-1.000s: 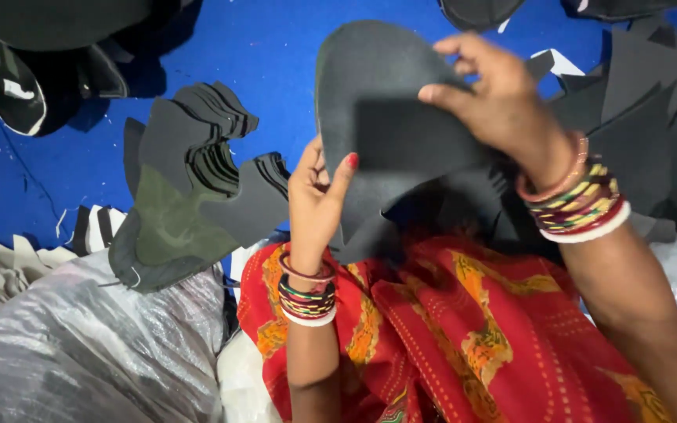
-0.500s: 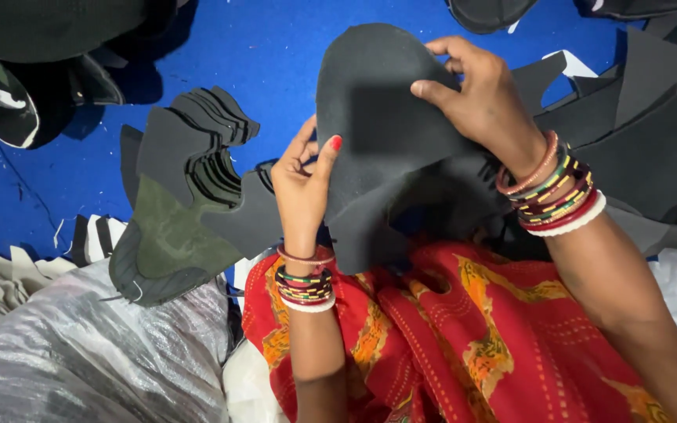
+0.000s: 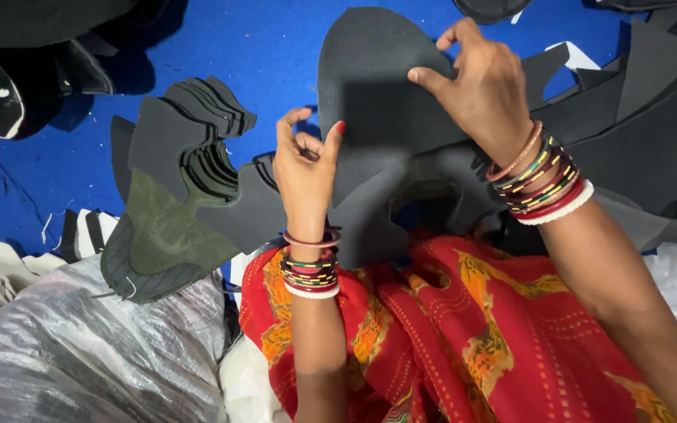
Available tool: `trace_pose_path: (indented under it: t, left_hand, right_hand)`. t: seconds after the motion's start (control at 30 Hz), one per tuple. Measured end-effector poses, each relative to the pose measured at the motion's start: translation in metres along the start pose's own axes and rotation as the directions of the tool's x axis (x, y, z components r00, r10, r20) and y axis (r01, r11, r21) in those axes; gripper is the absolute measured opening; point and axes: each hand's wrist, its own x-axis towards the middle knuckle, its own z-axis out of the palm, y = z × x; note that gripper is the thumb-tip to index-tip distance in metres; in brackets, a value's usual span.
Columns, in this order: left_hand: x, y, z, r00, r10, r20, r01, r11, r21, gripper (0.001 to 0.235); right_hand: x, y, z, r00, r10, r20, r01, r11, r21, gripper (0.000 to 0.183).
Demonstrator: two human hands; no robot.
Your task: The person sits on the floor at a blue work table covered with cut foam shoe upper pieces. She picks up dark foam cutouts one at a time, aligns them over a green shoe-shaped base piece, smooths them flat with her palms, and stacks matched pieces into piles, moving finished stacks aside.
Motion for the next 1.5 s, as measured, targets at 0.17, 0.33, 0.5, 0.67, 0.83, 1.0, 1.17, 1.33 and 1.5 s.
trace_pose_path:
  t: [0.17, 0.33, 0.5, 0.67, 0.83, 1.0, 1.17, 1.33, 1.5]
  left_hand:
    - [-0.008, -0.010, -0.017, 0.998, -0.013, 0.055, 0.010, 0.998, 0.056, 0.041]
    - [-0.008, -0.021, -0.033, 0.970, -0.066, 0.234, 0.121, 0.966, -0.227, 0.043]
    - [0.000, -0.046, -0.026, 0.959, -0.080, 0.274, 0.163, 0.941, -0.298, 0.038]
    - [0.012, -0.087, -0.017, 0.934, -0.096, 0.343, 0.230, 0.898, -0.375, 0.033]
    - [0.001, -0.031, -0.019, 0.987, -0.057, 0.148, 0.053, 0.998, 0.036, 0.039]
    - [-0.049, 0.025, 0.020, 0.933, 0.350, 0.083, -0.349, 0.828, 0.438, 0.050]
    - [-0.068, 0.003, 0.052, 0.912, 0.330, 0.244, -0.401, 0.843, 0.358, 0.067]
    - [-0.059, 0.018, 0.052, 0.883, 0.391, 0.258, -0.466, 0.792, 0.395, 0.072]
    - [-0.067, 0.017, 0.051, 0.896, 0.351, 0.273, -0.443, 0.752, 0.488, 0.077]
  right_hand:
    - [-0.018, -0.002, -0.017, 1.000, -0.016, 0.002, 0.016, 0.998, -0.063, 0.041]
    - [-0.032, 0.013, -0.031, 0.988, 0.081, 0.130, -0.093, 0.992, 0.089, 0.040]
    - [-0.034, 0.046, -0.016, 0.965, 0.175, 0.196, -0.220, 0.946, 0.239, 0.039]
    - [-0.035, 0.076, 0.005, 0.940, 0.238, 0.243, -0.315, 0.879, 0.359, 0.035]
    - [-0.027, 0.026, -0.018, 0.907, 0.342, 0.246, -0.404, 0.873, 0.273, 0.036]
    - [-0.057, -0.045, 0.013, 0.962, -0.271, -0.010, 0.271, 0.960, 0.071, 0.041]
    - [-0.082, -0.035, 0.027, 0.917, -0.374, 0.141, 0.346, 0.919, 0.190, 0.057]
    - [-0.078, -0.002, 0.000, 0.963, -0.184, 0.197, 0.211, 0.970, -0.124, 0.073]
    - [-0.055, -0.040, -0.039, 0.960, -0.120, 0.252, 0.192, 0.940, -0.283, 0.077]
